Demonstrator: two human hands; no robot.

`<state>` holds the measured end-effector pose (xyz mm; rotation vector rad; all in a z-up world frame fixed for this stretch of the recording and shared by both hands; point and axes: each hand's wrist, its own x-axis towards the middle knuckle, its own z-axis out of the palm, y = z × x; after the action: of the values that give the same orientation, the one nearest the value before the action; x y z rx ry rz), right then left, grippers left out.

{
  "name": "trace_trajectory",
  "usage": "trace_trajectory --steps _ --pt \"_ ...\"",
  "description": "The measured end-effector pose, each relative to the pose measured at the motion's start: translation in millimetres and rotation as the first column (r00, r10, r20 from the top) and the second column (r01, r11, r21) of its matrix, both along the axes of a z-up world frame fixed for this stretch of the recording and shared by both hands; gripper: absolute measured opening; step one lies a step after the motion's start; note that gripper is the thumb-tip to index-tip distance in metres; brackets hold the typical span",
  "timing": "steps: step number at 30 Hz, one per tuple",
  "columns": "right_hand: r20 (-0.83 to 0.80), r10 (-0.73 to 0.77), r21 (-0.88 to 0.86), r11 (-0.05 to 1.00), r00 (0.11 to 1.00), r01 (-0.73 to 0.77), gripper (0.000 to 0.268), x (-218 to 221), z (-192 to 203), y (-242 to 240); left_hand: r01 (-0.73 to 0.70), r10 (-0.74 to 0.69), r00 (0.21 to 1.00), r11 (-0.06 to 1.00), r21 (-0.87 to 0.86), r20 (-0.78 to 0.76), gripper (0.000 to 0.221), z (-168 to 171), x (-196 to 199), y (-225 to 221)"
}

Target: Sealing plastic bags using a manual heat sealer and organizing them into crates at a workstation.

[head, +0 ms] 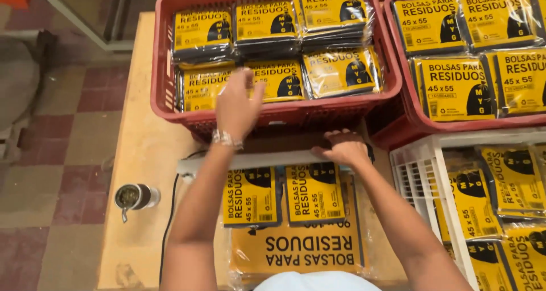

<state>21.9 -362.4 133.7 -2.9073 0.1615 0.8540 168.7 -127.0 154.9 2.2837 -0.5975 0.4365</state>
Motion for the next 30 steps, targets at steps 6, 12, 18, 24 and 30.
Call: trace_trajectory --steps 6,12,18,24,30 --pt "-0.06 -0.002 0.003 1.0 0.998 0.002 0.069 4 5 -1 -0.599 -0.381 0.383 0.591 -0.541 -0.841 0.097 -19 131 -35" --pt "-0.054 -0.01 0.026 1.0 0.999 0.011 0.082 4 -5 -6 -0.858 -0.518 0.381 0.11 -0.501 -0.766 0.104 -55 163 -78" --pt "-0.029 -0.008 0.034 0.999 1.0 0.008 0.077 3 -13 -11 -0.839 -0.372 0.468 0.097 -0.535 -0.802 0.104 -17 155 -105" --pt "0.008 0.005 0.049 0.999 1.0 -0.005 0.074 2 -21 -13 -0.721 -0.41 0.538 0.229 -0.654 -0.736 0.097 16 156 -94" --pt "0.03 -0.001 0.055 0.998 1.0 0.0 0.073 2 -26 -16 -0.597 -0.588 0.244 0.536 -0.597 -0.772 0.106 40 190 -47"
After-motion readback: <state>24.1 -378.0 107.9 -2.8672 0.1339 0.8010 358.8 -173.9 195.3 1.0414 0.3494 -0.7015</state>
